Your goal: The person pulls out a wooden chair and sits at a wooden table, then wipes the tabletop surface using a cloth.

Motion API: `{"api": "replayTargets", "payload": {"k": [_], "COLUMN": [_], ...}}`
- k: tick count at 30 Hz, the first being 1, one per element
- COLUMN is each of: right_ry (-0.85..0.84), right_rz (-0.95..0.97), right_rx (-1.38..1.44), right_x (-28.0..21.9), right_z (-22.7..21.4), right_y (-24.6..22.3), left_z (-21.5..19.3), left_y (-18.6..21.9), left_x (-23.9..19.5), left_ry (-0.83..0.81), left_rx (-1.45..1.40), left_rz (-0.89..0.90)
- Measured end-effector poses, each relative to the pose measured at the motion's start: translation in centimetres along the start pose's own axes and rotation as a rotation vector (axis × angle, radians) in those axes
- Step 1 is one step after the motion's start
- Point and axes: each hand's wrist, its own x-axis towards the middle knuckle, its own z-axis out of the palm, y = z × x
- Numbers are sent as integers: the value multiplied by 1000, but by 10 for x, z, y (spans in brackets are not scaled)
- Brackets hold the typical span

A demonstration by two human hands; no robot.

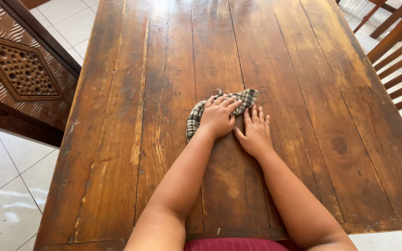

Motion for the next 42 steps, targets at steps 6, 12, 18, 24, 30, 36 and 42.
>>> {"api": "replayTargets", "payload": {"k": [6,12,18,24,30,36,42], "right_ry": [5,6,-14,-49,-8,197,170], "right_rz": [1,-15,34,52,44,-3,14], "right_rx": [4,33,11,-10,135,391,395], "right_x": [-2,-1,-5,-1,-4,-9,-12], "right_z": [-3,-4,-4,-9,-13,-14,-17], "right_y": [3,-1,-9,-15,-14,-4,-3], "left_z": [-20,-86,-102,-84,-22,4,-25], "left_y": [-81,-251,-299,-249,-106,4,-76], "left_x": [0,-67,-115,-69,16,12,-8], "left_ry": [-9,58,218,160,2,42,-50], "left_rx": [-28,153,308,385,249,-29,-10], "left_rz": [6,-531,-845,-914,-502,147,147]}}
